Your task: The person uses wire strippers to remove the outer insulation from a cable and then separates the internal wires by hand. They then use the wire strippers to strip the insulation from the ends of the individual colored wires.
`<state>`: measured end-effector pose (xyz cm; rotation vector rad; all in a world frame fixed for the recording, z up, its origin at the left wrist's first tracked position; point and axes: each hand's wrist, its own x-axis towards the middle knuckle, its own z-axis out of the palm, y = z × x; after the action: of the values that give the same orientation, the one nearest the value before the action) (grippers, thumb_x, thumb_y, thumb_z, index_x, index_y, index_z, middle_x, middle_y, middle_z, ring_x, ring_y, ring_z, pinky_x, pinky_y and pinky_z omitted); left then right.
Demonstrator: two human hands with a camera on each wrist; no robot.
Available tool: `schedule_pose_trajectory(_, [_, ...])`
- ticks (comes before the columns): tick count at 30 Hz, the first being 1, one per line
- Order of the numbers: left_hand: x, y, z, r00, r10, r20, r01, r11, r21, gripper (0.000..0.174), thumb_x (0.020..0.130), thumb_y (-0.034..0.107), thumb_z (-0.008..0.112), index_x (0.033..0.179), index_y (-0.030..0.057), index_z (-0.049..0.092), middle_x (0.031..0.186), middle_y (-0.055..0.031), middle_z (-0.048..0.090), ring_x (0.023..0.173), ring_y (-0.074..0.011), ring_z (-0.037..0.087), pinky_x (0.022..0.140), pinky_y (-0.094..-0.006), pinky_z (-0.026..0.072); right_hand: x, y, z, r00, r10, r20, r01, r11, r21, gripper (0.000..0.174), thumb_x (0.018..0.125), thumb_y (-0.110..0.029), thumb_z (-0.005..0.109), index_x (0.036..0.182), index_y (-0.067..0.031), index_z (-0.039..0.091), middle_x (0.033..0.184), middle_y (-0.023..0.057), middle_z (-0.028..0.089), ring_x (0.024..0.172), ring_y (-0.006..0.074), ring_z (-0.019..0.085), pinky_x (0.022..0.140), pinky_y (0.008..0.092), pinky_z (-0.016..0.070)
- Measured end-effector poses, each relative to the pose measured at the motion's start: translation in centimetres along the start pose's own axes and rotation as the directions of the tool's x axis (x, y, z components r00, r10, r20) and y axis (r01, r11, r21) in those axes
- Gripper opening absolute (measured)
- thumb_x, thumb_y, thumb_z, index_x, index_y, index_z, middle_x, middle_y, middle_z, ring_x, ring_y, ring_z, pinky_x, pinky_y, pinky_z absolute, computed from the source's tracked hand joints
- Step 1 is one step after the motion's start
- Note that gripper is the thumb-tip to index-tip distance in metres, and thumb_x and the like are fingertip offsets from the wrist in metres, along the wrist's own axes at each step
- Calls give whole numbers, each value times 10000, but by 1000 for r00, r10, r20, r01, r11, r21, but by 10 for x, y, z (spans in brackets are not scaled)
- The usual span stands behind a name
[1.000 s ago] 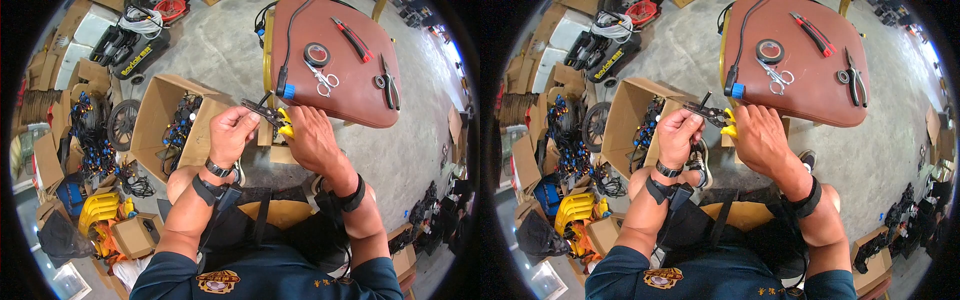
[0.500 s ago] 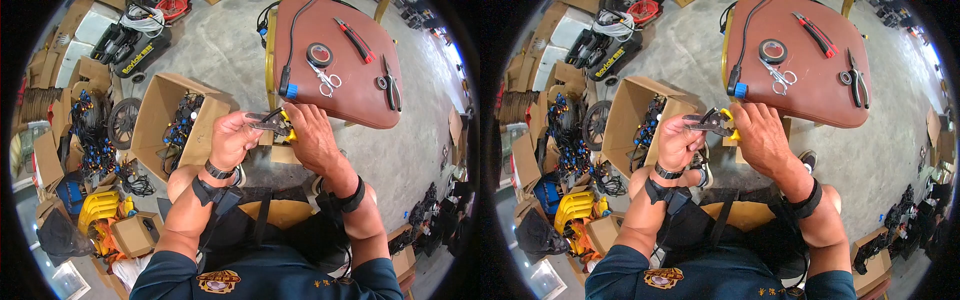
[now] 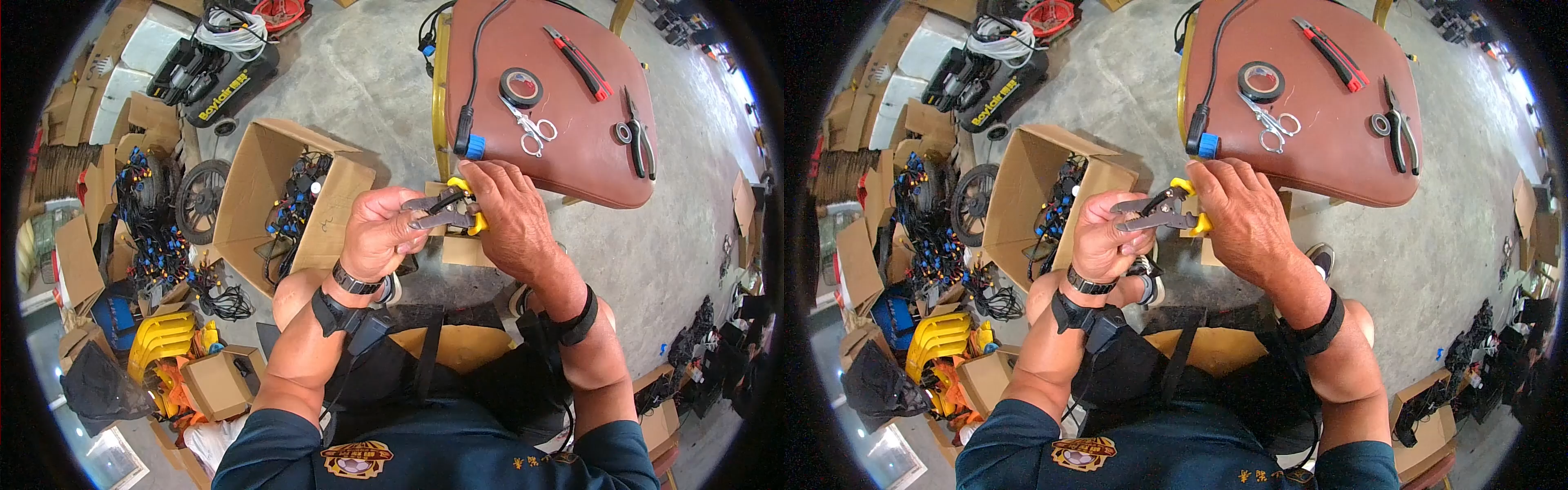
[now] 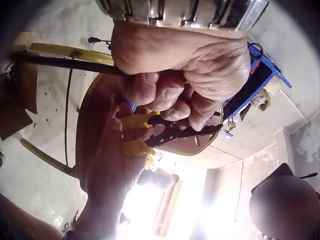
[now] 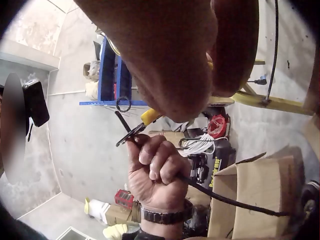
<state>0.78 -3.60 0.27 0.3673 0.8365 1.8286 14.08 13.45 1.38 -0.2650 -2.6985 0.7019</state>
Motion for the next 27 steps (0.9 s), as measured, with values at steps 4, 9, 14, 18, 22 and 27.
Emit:
schedule_pose_trajectory(4, [-1,-1,-2,1000,-12,12,12,999,-38,334,853,63,684,1145,-80,608,746,-85,597,538,-95,447,489,-237,332,0,0,2,1000,20,-4,-20,998,55,488,791,6,568,1273,0,486,1216,193,573,1160,363,524,1002,450,414])
schedule_pose_trajectory(9, [-2,0,-3,999,-25,30,27,998,-62,343,861,86,680,1150,-84,603,760,-107,610,544,-100,459,482,-238,333,1,-1,-1,999,-40,-2,40,999,30,534,757,20,598,1278,4,481,1211,204,569,1134,373,531,980,444,431])
schedule_pose_trajectory(14, [-4,2,-4,998,-28,55,32,997,-70,311,873,76,666,1136,-80,610,774,-117,621,545,-102,477,481,-240,346,0,0,-5,998,-55,23,50,980,193,622,690,-48,688,1274,6,480,1169,212,574,1084,382,548,951,448,445])
schedule_pose_trajectory(18, [1,1,-3,1000,20,-15,-19,997,73,237,875,74,673,1062,-67,631,765,-95,625,538,-96,476,491,-232,364,-1,1,-6,992,-31,122,4,976,217,658,662,-129,748,1254,1,490,1080,193,595,1001,375,577,882,444,460])
schedule_pose_trajectory(22, [7,1,-8,985,135,-106,-95,943,318,150,868,54,683,977,-43,649,750,-67,627,533,-85,464,493,-218,368,-3,-3,-7,988,13,157,-37,988,153,607,714,-204,757,1230,-5,506,994,162,608,946,356,592,830,429,460])
schedule_pose_trajectory(27, [14,3,-1,949,275,-155,-78,679,730,87,885,69,687,917,-11,678,739,-10,614,588,-47,492,519,-207,387,-5,-4,-4,979,88,182,-135,956,261,581,770,-296,741,1207,18,522,963,196,632,925,385,616,804,453,481])
